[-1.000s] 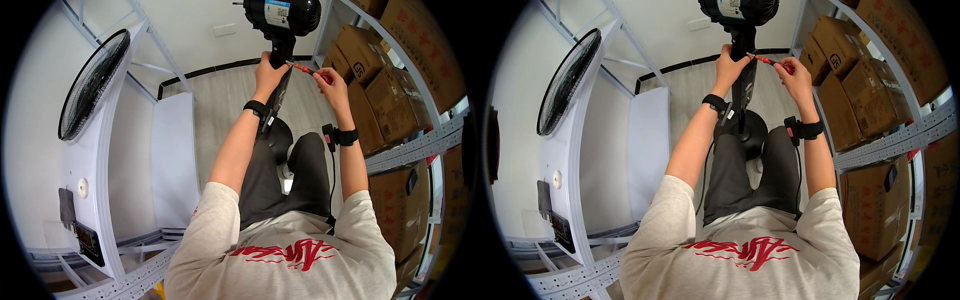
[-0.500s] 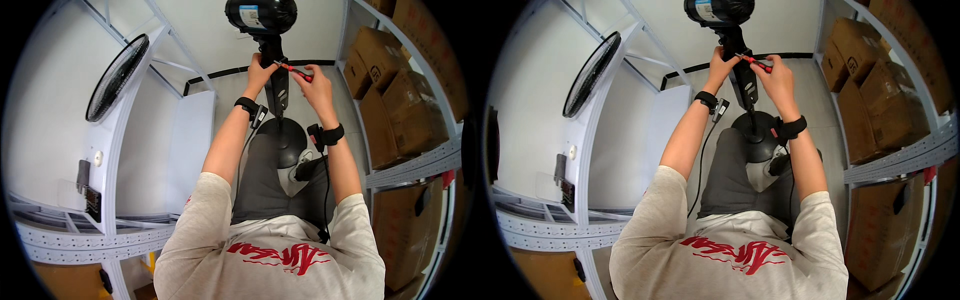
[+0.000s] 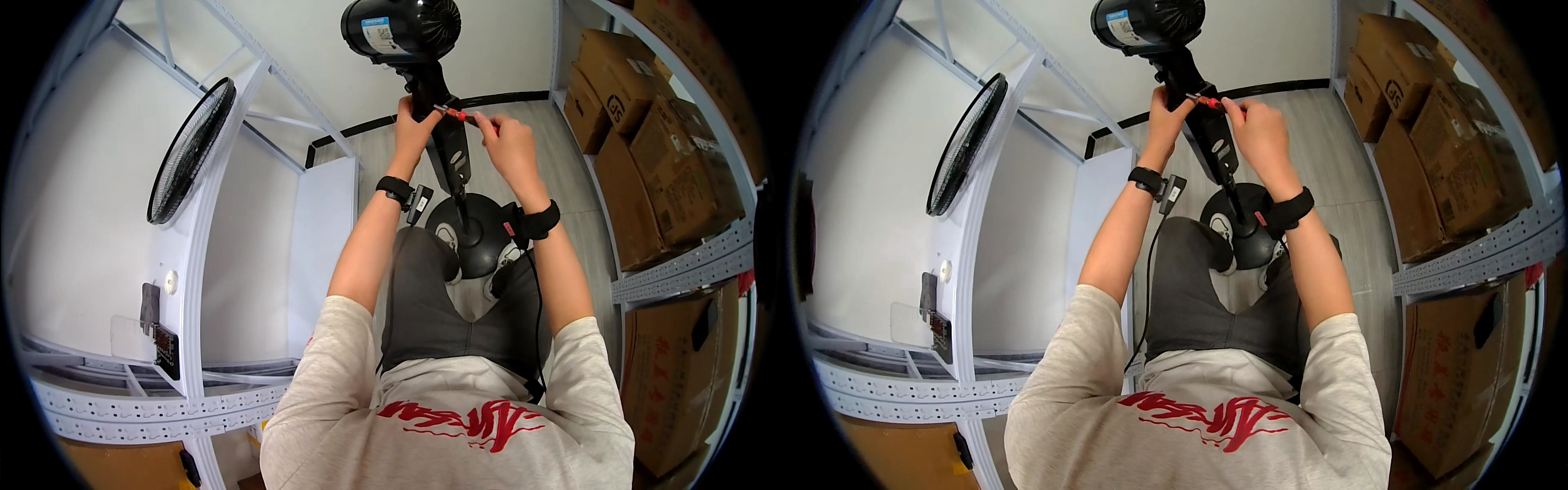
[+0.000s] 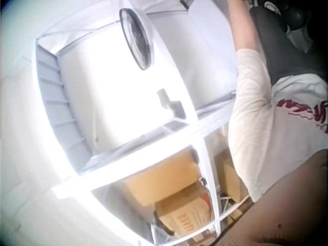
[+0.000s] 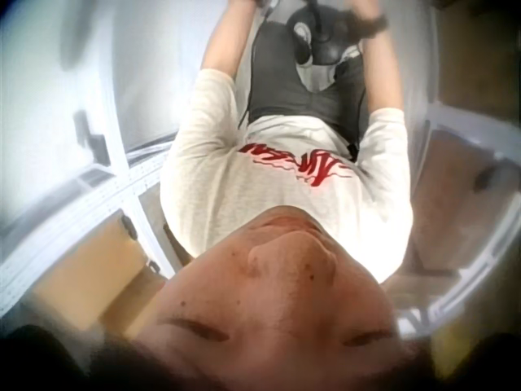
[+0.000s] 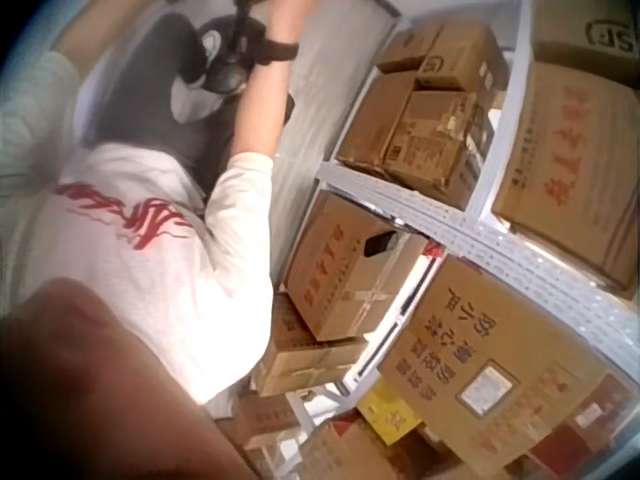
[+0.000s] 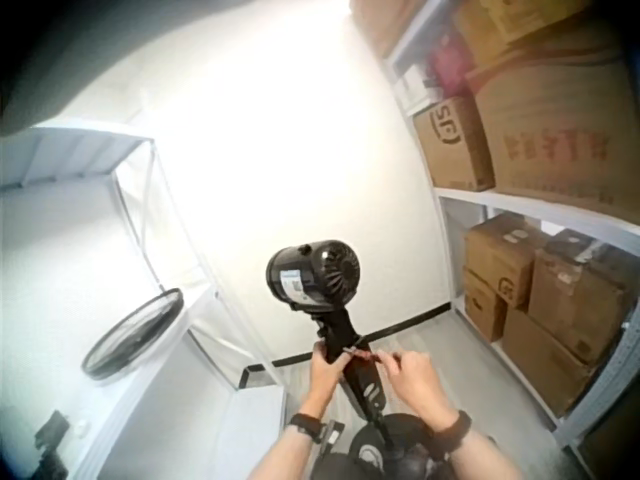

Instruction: The person assembles a standing fan by attaching the motor housing to the base and tightening screws with a screwdriver. The person secures the fan head to the stand and adjusts the connection points.

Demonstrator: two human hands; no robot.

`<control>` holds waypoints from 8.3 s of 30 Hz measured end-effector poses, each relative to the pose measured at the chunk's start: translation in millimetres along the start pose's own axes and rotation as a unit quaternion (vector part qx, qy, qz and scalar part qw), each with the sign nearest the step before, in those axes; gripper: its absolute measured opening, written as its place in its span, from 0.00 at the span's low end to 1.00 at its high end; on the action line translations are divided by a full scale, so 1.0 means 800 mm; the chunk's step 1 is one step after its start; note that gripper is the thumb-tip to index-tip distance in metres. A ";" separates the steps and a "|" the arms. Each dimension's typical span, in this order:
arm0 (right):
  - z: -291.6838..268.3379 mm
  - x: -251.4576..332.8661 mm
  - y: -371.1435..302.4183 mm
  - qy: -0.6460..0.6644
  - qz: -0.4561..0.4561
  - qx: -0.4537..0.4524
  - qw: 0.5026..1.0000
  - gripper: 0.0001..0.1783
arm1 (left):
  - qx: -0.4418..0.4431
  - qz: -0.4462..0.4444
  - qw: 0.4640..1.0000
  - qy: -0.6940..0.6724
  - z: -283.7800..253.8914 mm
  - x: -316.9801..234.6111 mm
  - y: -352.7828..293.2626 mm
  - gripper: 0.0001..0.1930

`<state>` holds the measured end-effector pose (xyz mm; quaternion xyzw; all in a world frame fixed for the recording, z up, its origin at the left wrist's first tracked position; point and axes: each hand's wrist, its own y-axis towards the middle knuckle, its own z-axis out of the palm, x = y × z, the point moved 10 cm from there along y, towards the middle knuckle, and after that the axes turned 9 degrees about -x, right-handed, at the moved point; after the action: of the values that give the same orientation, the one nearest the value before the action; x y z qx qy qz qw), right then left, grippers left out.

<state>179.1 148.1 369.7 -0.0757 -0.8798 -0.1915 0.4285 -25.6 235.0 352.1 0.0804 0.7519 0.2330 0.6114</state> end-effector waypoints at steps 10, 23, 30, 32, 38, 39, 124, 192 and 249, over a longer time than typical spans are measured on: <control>-0.041 0.025 -0.040 0.140 -0.142 -0.203 0.959 0.11 | -0.008 0.012 0.995 -0.097 -0.005 -0.004 -0.022 0.32; -0.049 0.021 -0.050 0.128 -0.115 -0.205 0.964 0.11 | -0.186 0.100 0.974 0.083 -0.032 -0.036 -0.056 0.25; -0.041 0.032 -0.040 0.116 -0.145 -0.210 0.960 0.12 | -0.117 0.091 0.987 0.067 -0.009 -0.037 -0.021 0.34; -0.042 0.039 -0.041 0.100 -0.156 -0.212 0.960 0.11 | -0.121 0.077 0.987 0.078 -0.012 -0.039 -0.016 0.33; -0.046 0.057 -0.051 0.095 -0.209 -0.211 0.950 0.10 | -0.108 0.044 0.989 0.089 -0.017 -0.036 -0.012 0.31; -0.046 0.058 -0.052 0.097 -0.213 -0.212 0.949 0.10 | -0.109 0.043 0.989 0.092 -0.017 -0.039 -0.013 0.31; -0.046 0.007 -0.053 0.211 -0.091 -0.180 0.956 0.08 | -0.184 0.179 0.961 0.100 -0.031 -0.059 -0.036 0.30; -0.011 -0.017 0.027 0.104 0.042 0.008 0.994 0.25 | -0.015 0.060 0.981 0.184 -0.013 -0.016 0.005 0.35; -0.024 -0.003 0.016 0.005 -0.103 -0.020 0.995 0.23 | -0.032 0.074 0.982 0.173 -0.006 -0.009 -0.001 0.35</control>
<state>198.0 152.3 382.2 0.0073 -0.8769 -0.2523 0.4090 -28.5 230.2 358.7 0.0748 0.8303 0.3124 0.4554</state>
